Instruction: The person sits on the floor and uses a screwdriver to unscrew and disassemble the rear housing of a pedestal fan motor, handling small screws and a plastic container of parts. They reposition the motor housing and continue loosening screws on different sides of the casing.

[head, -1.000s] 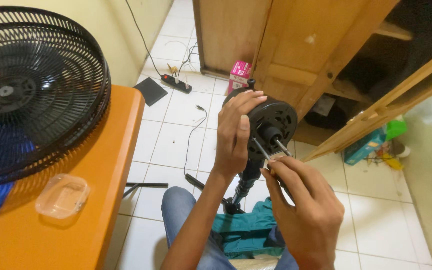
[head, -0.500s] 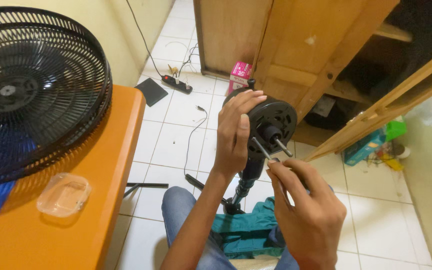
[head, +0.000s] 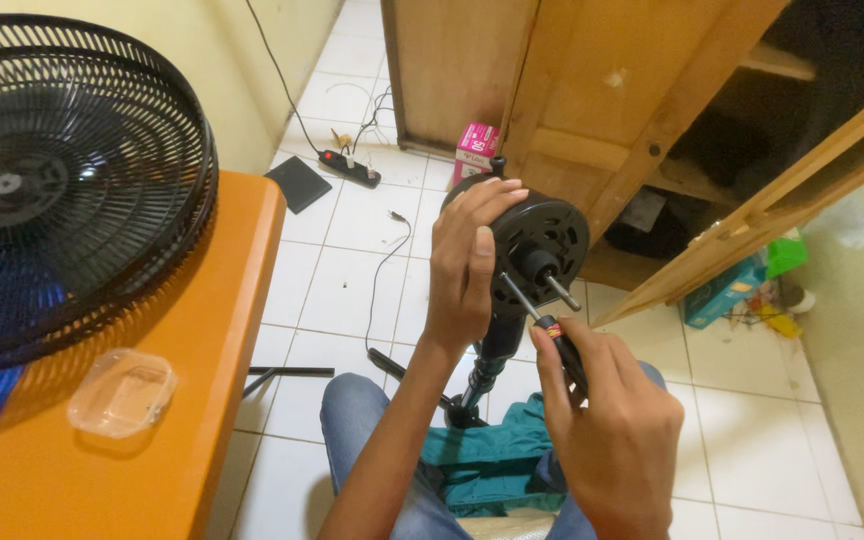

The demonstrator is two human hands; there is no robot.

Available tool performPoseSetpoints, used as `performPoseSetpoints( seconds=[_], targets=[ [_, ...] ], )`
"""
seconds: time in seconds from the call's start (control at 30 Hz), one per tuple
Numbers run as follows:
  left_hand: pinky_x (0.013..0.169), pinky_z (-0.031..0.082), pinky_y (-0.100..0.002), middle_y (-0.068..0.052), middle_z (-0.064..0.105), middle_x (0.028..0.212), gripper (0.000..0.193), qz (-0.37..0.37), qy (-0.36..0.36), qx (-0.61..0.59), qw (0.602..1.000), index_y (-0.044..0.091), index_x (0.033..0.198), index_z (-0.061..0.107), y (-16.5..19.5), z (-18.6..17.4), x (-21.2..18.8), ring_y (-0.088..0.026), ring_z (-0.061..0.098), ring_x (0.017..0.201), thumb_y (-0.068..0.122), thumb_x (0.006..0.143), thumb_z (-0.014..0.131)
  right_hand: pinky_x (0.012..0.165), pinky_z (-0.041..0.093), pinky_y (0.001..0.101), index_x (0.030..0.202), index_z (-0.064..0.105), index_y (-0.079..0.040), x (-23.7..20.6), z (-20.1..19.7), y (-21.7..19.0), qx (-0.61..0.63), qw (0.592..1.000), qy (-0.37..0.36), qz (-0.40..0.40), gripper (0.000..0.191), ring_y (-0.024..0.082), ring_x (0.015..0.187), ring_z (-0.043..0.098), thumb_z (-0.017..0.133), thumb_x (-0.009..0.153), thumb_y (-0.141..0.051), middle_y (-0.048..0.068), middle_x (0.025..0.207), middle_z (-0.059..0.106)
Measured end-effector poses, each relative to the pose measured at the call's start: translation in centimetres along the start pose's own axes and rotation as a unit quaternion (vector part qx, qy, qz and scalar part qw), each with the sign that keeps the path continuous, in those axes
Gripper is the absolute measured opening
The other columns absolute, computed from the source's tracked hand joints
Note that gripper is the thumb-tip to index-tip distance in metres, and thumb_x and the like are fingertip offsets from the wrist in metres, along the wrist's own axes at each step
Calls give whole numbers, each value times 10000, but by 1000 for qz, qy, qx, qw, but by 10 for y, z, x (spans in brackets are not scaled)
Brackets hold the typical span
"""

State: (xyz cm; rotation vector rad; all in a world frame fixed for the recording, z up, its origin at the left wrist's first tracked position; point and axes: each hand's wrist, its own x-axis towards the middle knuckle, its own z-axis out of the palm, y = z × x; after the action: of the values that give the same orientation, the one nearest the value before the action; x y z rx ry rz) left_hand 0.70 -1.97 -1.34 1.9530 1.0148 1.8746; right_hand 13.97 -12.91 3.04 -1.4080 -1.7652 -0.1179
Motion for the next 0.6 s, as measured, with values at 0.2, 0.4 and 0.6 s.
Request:
performPoseSetpoints(
  seconds=[0.2,0.4,0.6],
  targets=[
    [1273,337,-428,-123,651,1405,451,1,2,-2,1000,45,1322,646,0,0,1,-321,551,1436,240,1140,283,619,522,321,1053,731,-56,1,-1,-4,4,999,30,-19,244,220,702,692,851,849,-112,66,909,706],
    [1275,334,-431,-119,654,1405,450,1,1,4,1000,44,1320,646,-2,0,0,-319,547,1444,235,1139,281,663,536,317,1076,725,-71,2,-3,-6,28,999,33,-22,258,228,775,713,838,847,-102,64,949,703],
    [1278,330,-433,-126,650,1407,450,-1,1,0,1000,39,1321,645,-2,0,1,-327,539,1448,230,1138,281,600,520,326,1060,716,-40,2,-2,-3,18,999,-6,30,254,242,695,699,832,868,-159,92,892,724]
  ],
)
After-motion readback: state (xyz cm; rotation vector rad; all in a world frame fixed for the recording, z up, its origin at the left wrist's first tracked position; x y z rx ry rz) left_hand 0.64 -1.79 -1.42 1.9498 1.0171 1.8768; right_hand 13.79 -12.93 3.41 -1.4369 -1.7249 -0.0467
